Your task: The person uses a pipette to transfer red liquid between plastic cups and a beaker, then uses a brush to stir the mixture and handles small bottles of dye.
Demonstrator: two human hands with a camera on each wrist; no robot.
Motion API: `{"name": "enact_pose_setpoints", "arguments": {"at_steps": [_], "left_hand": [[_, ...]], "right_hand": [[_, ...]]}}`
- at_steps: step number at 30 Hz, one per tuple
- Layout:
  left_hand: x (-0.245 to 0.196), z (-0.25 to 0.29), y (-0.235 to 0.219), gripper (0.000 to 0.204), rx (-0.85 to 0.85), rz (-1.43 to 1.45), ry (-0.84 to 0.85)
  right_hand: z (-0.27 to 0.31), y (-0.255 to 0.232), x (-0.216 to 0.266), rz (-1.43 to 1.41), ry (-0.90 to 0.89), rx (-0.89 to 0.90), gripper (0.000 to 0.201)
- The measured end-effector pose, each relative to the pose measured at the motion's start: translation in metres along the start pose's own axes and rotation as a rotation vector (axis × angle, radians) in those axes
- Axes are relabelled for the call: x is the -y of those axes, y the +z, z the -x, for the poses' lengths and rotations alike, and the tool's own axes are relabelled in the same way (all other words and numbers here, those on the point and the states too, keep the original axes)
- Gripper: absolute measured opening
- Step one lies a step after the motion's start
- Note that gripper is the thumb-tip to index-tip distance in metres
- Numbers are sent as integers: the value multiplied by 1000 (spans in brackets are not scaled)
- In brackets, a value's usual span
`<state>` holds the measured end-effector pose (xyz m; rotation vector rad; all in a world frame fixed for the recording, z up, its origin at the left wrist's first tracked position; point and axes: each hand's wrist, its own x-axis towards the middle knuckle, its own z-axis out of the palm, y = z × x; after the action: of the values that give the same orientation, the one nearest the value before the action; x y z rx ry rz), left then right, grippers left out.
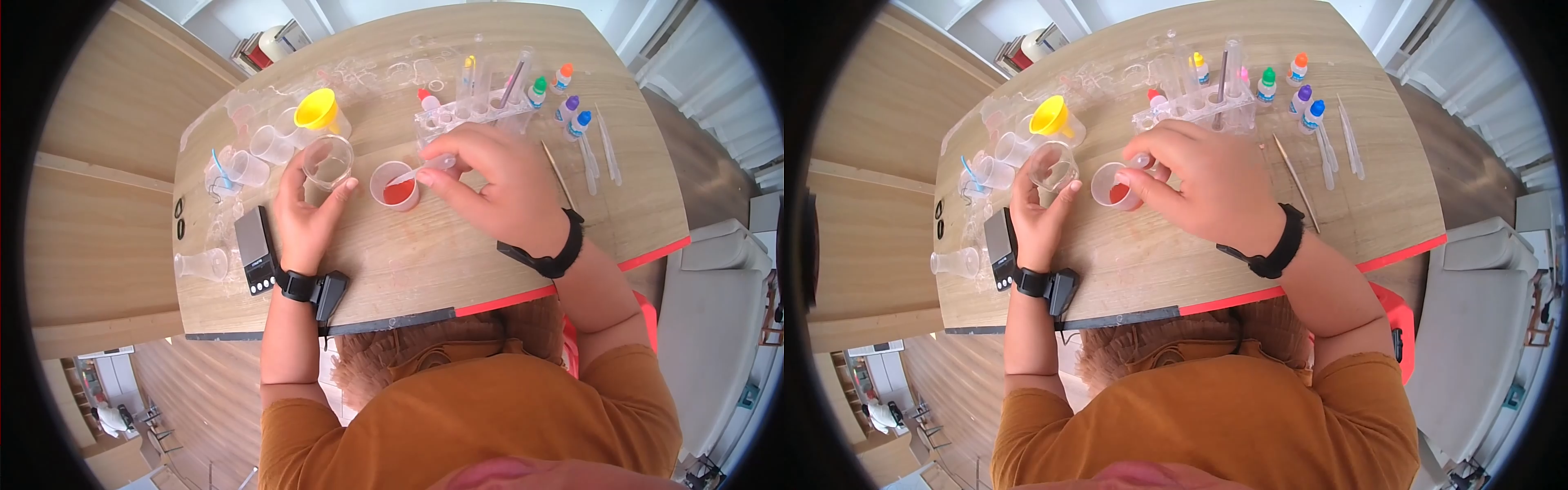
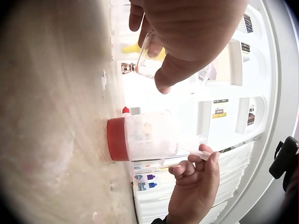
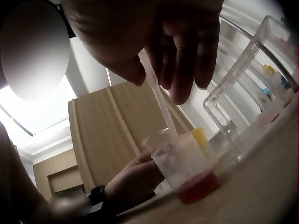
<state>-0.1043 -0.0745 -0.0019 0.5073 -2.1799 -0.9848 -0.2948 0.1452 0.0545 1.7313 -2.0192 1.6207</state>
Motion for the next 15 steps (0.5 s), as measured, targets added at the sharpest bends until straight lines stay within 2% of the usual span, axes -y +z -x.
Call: {"name": "enact_pose_setpoints", "arguments": {"at_steps": [7,14,15], "left_hand": [[0,0,3,62,2,40,-53],[3,0,3,61,-3,125,-84],[7,0,4,60,-16,220,-111]], "right_hand": [[3,1,7,-62,64,130,22],[4,5,1,-106,26,96,22],[4,6,0,-140,-2,41,21]]}}
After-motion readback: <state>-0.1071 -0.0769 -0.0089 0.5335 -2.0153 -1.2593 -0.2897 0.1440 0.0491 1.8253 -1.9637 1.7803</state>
